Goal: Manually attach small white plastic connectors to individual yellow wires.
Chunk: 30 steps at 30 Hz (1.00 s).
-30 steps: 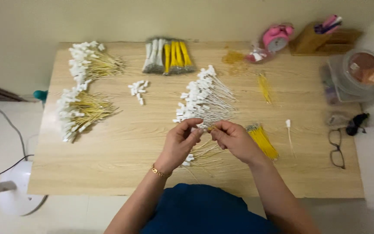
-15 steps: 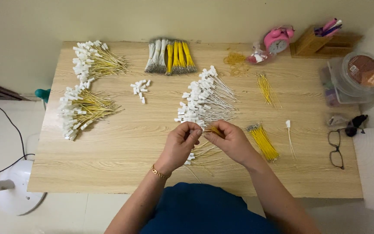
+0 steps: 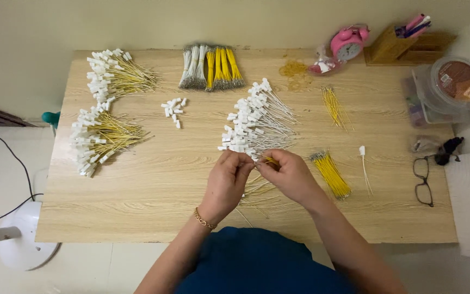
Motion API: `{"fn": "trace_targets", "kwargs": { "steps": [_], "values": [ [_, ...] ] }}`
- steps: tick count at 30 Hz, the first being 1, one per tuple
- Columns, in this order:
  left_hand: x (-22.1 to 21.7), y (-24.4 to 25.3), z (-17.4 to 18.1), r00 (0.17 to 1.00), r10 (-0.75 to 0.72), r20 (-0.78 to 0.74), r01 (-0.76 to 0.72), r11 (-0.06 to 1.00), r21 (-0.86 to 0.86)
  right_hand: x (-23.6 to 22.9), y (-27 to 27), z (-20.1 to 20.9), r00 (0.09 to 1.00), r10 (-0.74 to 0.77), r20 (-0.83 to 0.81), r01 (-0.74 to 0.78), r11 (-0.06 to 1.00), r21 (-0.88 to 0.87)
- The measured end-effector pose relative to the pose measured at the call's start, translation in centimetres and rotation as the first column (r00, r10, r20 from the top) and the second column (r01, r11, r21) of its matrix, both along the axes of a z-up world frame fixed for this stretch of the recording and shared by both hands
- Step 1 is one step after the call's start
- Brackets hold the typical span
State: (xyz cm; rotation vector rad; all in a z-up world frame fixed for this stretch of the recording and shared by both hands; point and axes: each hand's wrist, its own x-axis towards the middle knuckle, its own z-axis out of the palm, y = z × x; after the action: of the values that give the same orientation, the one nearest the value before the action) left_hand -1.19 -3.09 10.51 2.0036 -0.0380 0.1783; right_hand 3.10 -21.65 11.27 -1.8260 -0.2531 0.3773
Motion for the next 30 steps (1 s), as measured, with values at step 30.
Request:
{"fn": "trace_targets", "kwargs": {
  "steps": [30],
  "values": [
    [-0.1,0.4,-2.9,0.93,-0.218,-0.297,-0.156,0.499,-0.853,-0.6,0.1,4.5,0.956,0.02,0.293,0.041,0.978,-0.203]
  ]
}}
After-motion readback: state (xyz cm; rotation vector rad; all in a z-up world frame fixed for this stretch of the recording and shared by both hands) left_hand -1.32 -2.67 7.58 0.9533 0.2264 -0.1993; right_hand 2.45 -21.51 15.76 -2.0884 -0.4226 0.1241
